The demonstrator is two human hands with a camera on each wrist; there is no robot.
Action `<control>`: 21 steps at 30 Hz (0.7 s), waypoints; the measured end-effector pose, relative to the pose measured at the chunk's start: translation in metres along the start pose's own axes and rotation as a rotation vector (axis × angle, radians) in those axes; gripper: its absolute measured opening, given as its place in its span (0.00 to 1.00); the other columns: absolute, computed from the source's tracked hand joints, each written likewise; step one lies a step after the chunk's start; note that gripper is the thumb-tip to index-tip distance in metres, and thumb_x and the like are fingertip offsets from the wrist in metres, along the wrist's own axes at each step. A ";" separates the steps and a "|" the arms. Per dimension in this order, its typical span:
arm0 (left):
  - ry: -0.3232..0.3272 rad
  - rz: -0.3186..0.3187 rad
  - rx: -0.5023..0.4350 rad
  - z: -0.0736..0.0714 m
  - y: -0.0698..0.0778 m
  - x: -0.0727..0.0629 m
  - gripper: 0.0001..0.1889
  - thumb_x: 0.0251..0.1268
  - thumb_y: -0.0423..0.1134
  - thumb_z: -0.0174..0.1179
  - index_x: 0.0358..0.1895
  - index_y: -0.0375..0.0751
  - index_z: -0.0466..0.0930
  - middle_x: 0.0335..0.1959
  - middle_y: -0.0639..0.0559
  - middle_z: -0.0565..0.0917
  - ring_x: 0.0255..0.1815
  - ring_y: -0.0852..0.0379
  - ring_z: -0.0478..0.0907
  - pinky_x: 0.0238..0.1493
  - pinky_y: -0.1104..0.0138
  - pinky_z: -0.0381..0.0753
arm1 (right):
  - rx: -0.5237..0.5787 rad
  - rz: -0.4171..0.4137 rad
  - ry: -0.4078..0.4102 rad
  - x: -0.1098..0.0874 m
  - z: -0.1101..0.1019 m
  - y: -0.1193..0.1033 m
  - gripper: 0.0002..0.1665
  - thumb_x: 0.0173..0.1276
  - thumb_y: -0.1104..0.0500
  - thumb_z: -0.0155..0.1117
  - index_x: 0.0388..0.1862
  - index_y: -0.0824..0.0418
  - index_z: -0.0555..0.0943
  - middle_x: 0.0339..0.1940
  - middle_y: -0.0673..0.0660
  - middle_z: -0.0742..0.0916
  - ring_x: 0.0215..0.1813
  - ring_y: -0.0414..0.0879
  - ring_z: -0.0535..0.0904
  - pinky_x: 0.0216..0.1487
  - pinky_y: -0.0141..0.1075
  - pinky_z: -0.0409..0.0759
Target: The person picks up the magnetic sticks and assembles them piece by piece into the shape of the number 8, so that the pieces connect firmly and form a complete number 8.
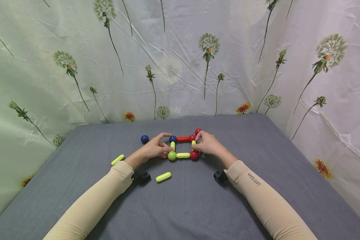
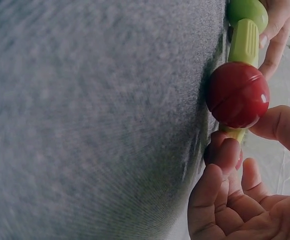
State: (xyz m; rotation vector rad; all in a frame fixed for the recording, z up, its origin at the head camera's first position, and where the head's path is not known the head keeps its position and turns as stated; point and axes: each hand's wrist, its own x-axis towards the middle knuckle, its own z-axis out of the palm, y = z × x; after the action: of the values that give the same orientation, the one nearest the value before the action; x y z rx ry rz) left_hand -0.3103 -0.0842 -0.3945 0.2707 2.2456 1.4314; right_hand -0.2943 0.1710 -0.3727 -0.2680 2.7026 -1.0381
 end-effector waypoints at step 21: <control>-0.036 -0.005 -0.006 0.000 0.022 -0.022 0.36 0.60 0.41 0.63 0.70 0.55 0.55 0.35 0.48 0.83 0.33 0.54 0.80 0.40 0.61 0.83 | 0.005 -0.006 -0.016 -0.005 0.003 0.003 0.16 0.61 0.50 0.63 0.41 0.57 0.73 0.22 0.52 0.82 0.22 0.42 0.76 0.25 0.34 0.75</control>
State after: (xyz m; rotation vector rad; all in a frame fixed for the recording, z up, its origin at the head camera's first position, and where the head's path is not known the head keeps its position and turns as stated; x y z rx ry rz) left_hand -0.2929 -0.0830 -0.3686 0.2864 2.2116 1.4192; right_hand -0.2894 0.1724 -0.3764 -0.2827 2.6866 -1.0401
